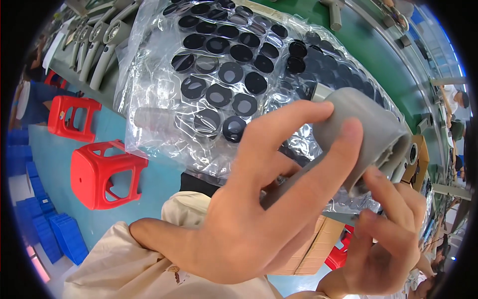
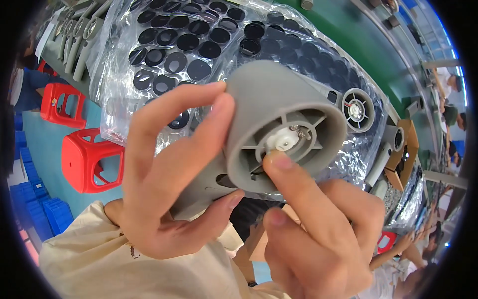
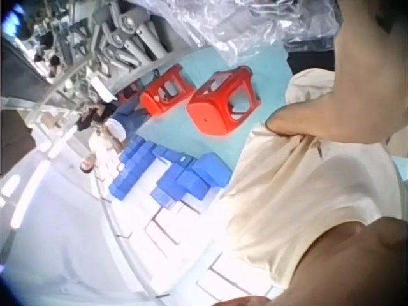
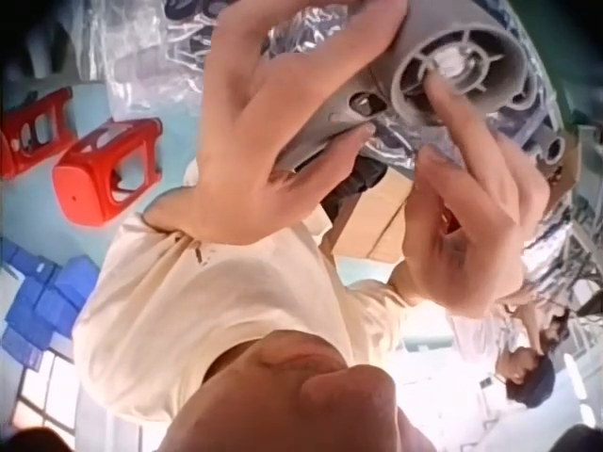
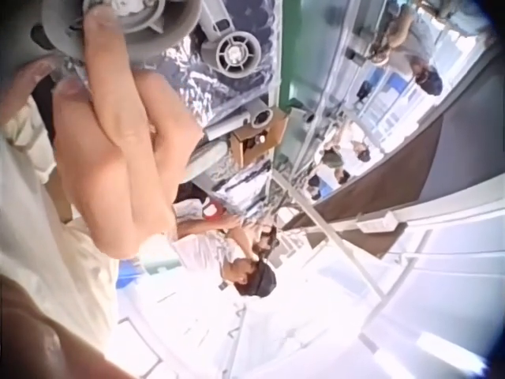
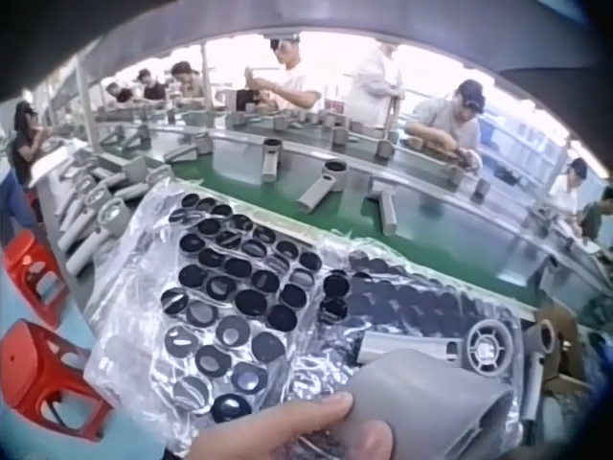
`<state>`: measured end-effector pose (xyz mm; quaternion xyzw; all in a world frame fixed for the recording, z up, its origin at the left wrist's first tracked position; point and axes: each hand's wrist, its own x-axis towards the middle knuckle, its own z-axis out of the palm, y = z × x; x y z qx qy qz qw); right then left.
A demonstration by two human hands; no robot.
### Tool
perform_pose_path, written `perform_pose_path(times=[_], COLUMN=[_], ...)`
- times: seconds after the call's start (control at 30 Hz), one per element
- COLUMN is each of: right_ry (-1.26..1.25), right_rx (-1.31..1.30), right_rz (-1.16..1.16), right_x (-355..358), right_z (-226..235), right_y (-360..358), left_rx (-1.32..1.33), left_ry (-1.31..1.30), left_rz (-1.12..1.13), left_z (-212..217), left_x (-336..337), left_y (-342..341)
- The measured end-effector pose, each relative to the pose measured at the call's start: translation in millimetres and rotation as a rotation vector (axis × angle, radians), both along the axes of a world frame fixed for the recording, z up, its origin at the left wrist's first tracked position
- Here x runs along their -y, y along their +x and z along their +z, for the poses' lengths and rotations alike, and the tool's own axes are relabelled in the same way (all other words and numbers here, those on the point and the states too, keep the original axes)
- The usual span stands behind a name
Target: The person assembles handheld fans by taking circular caps from a sheet, pressing them into fan housings by hand, and placing the assembled units onto a conveyor belt.
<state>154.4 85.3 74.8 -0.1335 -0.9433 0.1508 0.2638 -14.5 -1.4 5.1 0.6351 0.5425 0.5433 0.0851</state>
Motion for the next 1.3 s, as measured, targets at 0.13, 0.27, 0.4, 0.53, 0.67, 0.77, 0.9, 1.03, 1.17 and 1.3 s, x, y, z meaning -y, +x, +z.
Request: perform_pose_path(times=[0.13,0.27,0.4,0.53,0.67,0.77,0.9,1.03,1.17,1.3], right_ry=[0.086,0.098,0.172,0.125,0.151,0.157,0.159,-0.005,-0.113,-0.083], right_rx=[-0.090,0.121,0.088,-0.040,-0.147,-0.067,-0.075,-0.142,-0.148,0.009], right_rz=[0.046,-0.156,0.096,0.089,0.153,0.148,0.109,-0.105,-0.168,-0.186], right_x=[1,26,5,4,0,1,5,18,13,19], right_z=[-1,4,7,-4,-8,-5,-5,-5,-4,17], right_y=[9,9,11,10,14,14,9,-8,-14,-8], left_rx=[0.096,0.068,0.000,0.020,0.144,0.077,-0.012,-0.028,0.039,0.121], left_ry=[0.129,0.157,0.120,0.066,0.309,0.306,0.301,0.170,0.071,0.024], left_rz=[-0.018,0.009,0.015,0.026,-0.037,-0.032,-0.026,0.061,0.025,-0.013], left_z=[-7,-5,10,12,-13,-12,-9,-5,-6,-1], left_x=[-6,-6,-5,-1,-13,-13,-11,-4,0,0], left_y=[12,12,13,15,16,13,10,18,22,20])
